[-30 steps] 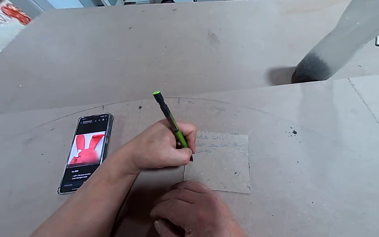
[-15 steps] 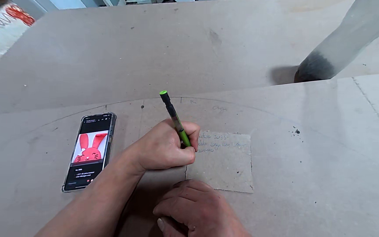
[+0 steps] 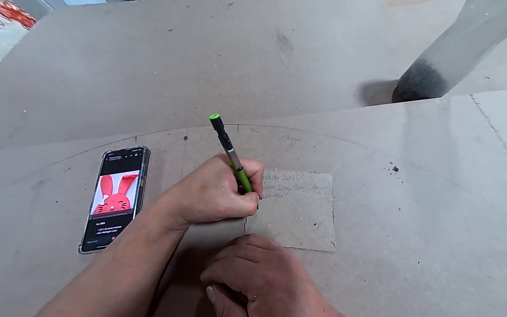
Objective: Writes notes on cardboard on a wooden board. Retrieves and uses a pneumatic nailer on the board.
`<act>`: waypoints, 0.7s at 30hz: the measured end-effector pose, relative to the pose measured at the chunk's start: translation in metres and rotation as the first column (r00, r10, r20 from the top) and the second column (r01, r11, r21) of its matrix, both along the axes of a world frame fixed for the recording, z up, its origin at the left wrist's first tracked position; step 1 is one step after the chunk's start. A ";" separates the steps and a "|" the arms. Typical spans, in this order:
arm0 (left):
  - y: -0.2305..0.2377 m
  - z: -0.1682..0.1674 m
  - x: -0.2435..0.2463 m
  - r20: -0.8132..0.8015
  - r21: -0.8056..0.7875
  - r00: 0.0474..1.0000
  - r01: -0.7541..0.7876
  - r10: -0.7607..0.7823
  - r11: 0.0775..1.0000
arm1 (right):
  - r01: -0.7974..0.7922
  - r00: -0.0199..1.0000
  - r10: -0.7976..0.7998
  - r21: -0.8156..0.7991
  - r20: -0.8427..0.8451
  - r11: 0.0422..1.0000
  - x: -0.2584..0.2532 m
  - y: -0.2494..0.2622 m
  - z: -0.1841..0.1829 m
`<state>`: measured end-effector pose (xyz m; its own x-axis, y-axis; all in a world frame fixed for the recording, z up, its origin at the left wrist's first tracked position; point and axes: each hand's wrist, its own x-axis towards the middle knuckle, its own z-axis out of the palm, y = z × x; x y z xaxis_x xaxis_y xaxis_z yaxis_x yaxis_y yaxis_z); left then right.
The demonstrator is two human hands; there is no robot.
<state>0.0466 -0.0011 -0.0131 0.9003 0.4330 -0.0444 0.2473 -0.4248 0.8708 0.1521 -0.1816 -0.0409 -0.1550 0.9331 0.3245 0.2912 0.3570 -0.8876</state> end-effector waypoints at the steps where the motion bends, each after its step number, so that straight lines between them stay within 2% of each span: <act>1: 0.000 0.000 0.000 0.000 0.001 1.000 -0.008 0.008 1.000 | 0.001 1.000 -0.001 0.000 0.003 1.000 0.000 0.000 0.000; 4: -0.002 0.000 0.001 0.003 0.001 0.999 -0.053 0.053 0.999 | -0.003 1.000 0.003 -0.006 0.003 1.000 0.000 0.001 0.001; 7: -0.002 0.001 -0.001 -0.032 -0.020 0.999 -0.012 0.011 1.000 | -0.013 1.000 0.013 -0.016 0.009 1.000 0.000 0.001 0.001; 14: -0.002 0.003 0.000 -0.047 -0.039 0.999 -0.026 0.024 0.999 | -0.006 1.000 0.006 -0.016 0.003 1.000 0.000 0.001 0.001; 18: -0.006 0.003 0.003 -0.035 0.025 0.995 -0.092 0.093 0.995 | -0.011 1.000 0.011 -0.014 0.001 1.000 0.001 0.001 0.000; 21: -0.001 0.003 -0.001 0.046 -0.032 0.996 -0.070 0.072 0.997 | -0.015 1.000 0.015 0.000 -0.013 1.000 0.002 0.002 0.001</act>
